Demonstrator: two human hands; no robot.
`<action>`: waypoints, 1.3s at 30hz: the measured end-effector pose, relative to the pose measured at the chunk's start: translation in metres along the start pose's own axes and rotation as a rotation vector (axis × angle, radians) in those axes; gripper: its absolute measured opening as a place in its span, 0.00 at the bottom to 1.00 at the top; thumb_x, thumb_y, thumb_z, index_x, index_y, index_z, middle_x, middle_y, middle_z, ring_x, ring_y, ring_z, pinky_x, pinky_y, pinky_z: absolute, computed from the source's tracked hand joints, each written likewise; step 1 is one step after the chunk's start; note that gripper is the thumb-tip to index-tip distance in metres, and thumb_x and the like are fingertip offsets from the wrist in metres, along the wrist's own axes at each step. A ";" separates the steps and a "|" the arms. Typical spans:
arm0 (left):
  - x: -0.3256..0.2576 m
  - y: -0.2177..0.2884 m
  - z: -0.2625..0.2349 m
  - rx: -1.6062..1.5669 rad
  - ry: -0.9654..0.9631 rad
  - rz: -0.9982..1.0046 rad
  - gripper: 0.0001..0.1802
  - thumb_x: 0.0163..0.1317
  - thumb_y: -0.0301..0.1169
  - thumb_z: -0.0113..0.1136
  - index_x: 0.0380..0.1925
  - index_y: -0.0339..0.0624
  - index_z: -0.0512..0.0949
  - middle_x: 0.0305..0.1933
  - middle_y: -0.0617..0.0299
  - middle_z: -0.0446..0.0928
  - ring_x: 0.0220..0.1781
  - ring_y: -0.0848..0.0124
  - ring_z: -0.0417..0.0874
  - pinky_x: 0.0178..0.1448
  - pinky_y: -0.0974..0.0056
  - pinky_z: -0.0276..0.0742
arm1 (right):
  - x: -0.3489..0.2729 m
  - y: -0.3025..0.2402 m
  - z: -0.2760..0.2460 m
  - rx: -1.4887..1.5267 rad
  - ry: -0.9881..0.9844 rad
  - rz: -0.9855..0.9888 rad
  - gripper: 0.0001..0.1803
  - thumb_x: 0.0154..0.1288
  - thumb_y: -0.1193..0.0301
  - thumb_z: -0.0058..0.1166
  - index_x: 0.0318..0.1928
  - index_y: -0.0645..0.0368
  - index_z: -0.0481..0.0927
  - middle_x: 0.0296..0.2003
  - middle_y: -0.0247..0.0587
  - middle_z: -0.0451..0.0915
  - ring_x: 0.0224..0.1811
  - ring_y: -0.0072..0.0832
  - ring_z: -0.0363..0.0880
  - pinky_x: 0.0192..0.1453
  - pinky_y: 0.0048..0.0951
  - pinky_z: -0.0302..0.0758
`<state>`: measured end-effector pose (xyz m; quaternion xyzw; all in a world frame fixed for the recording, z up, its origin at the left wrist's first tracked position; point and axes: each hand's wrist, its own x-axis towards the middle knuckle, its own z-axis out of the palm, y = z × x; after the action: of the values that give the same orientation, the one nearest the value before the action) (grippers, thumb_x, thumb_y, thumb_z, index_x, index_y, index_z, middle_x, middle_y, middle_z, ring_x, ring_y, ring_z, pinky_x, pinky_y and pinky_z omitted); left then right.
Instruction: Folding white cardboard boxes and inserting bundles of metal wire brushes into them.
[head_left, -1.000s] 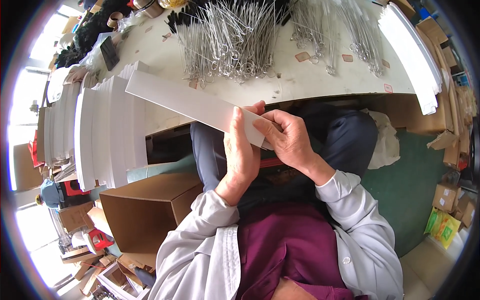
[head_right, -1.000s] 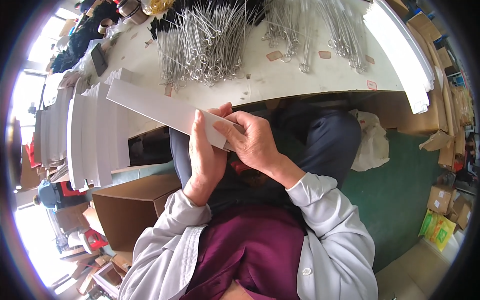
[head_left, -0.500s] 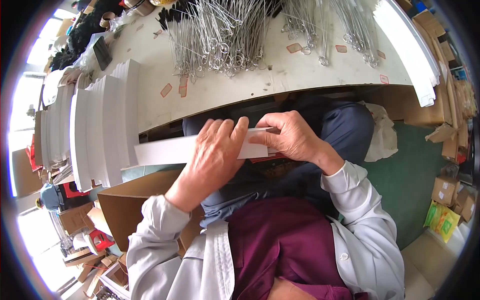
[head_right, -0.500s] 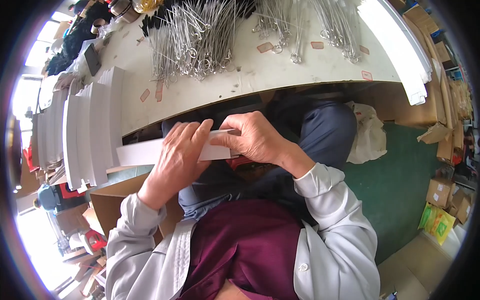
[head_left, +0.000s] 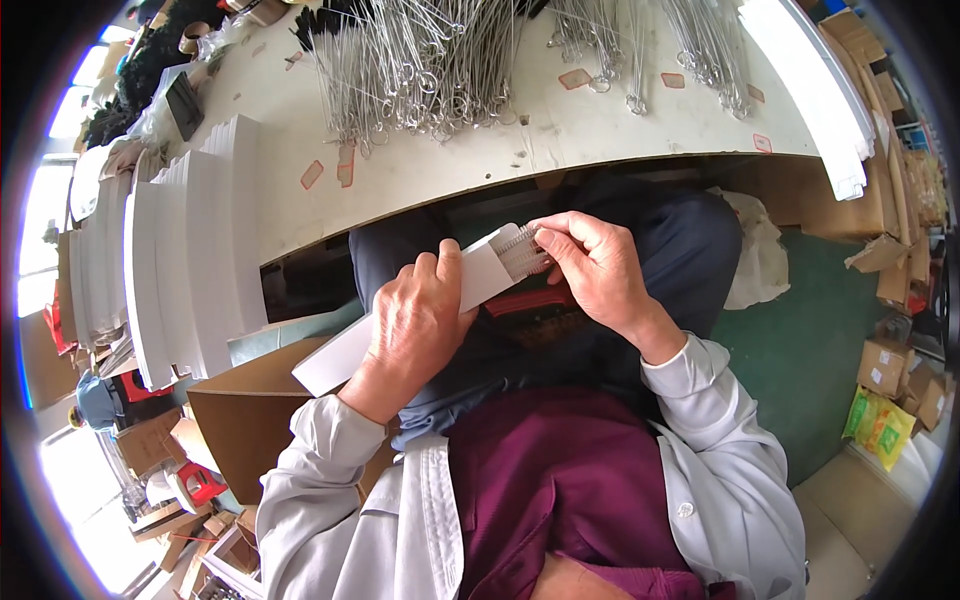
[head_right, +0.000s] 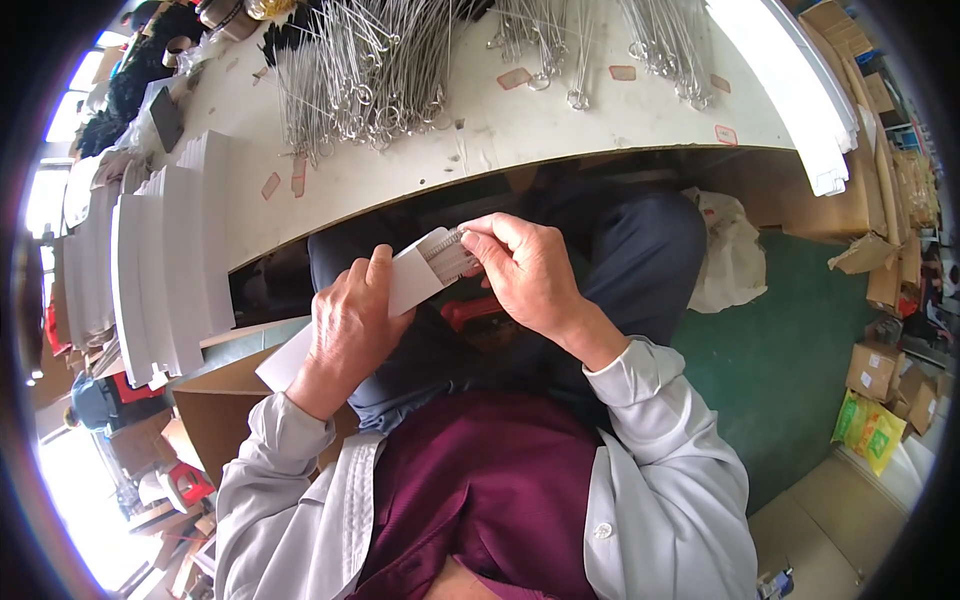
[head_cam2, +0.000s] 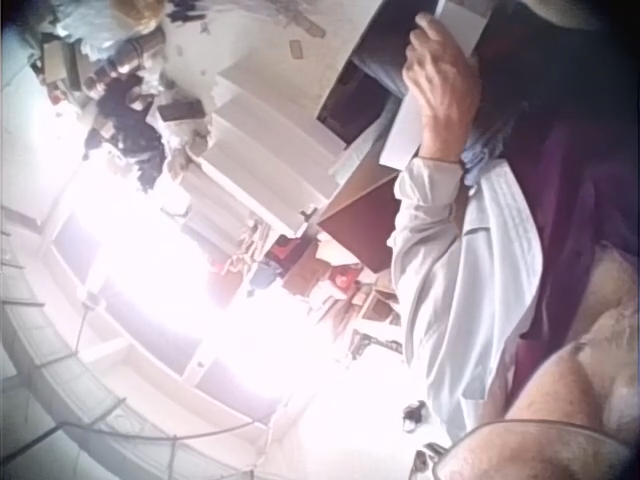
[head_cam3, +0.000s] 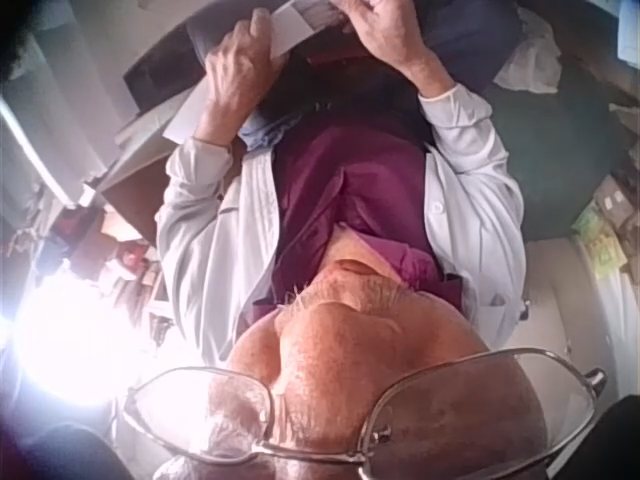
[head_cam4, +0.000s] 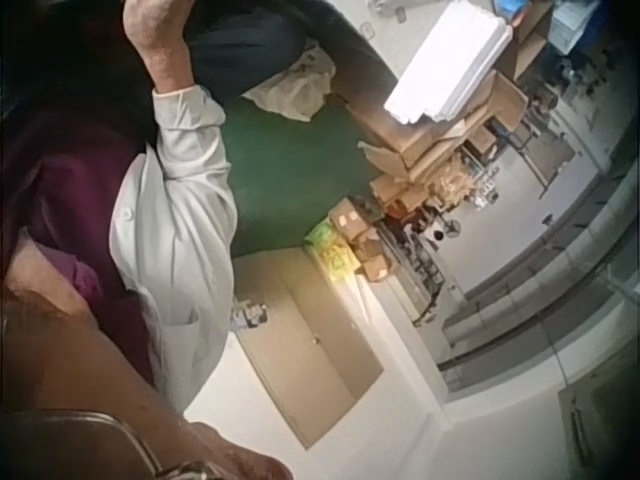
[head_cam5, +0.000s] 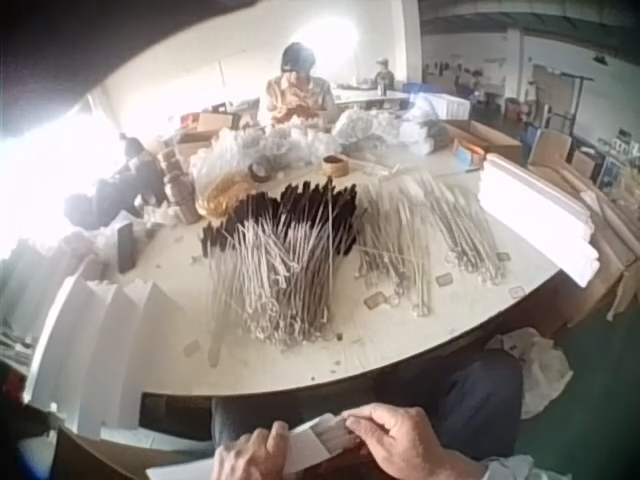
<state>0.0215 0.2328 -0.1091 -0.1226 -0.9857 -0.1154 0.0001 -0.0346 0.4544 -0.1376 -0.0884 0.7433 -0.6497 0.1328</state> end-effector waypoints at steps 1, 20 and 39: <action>-0.002 0.000 0.001 -0.003 0.000 -0.002 0.34 0.49 0.31 0.76 0.56 0.35 0.71 0.34 0.52 0.78 0.33 0.53 0.86 0.36 0.52 0.83 | 0.000 0.002 0.003 -0.003 -0.002 0.002 0.11 0.74 0.71 0.61 0.48 0.67 0.85 0.37 0.48 0.89 0.31 0.25 0.87 0.35 0.25 0.82; -0.017 0.003 0.019 -0.116 -0.018 -0.056 0.33 0.49 0.33 0.75 0.55 0.38 0.73 0.34 0.53 0.80 0.34 0.53 0.87 0.37 0.52 0.83 | 0.011 0.012 0.008 0.139 -0.070 0.125 0.08 0.71 0.75 0.64 0.46 0.67 0.87 0.33 0.36 0.88 0.33 0.15 0.81 0.36 0.21 0.78; -0.021 0.001 0.038 -0.217 0.094 -0.075 0.32 0.50 0.35 0.75 0.53 0.35 0.74 0.35 0.52 0.82 0.33 0.56 0.88 0.33 0.55 0.85 | -0.006 0.029 0.029 -0.260 0.025 -0.364 0.11 0.69 0.77 0.63 0.51 0.65 0.86 0.49 0.46 0.82 0.43 0.36 0.84 0.46 0.29 0.81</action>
<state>0.0432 0.2376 -0.1466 -0.0795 -0.9702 -0.2271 0.0288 -0.0185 0.4329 -0.1693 -0.2297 0.7941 -0.5627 -0.0083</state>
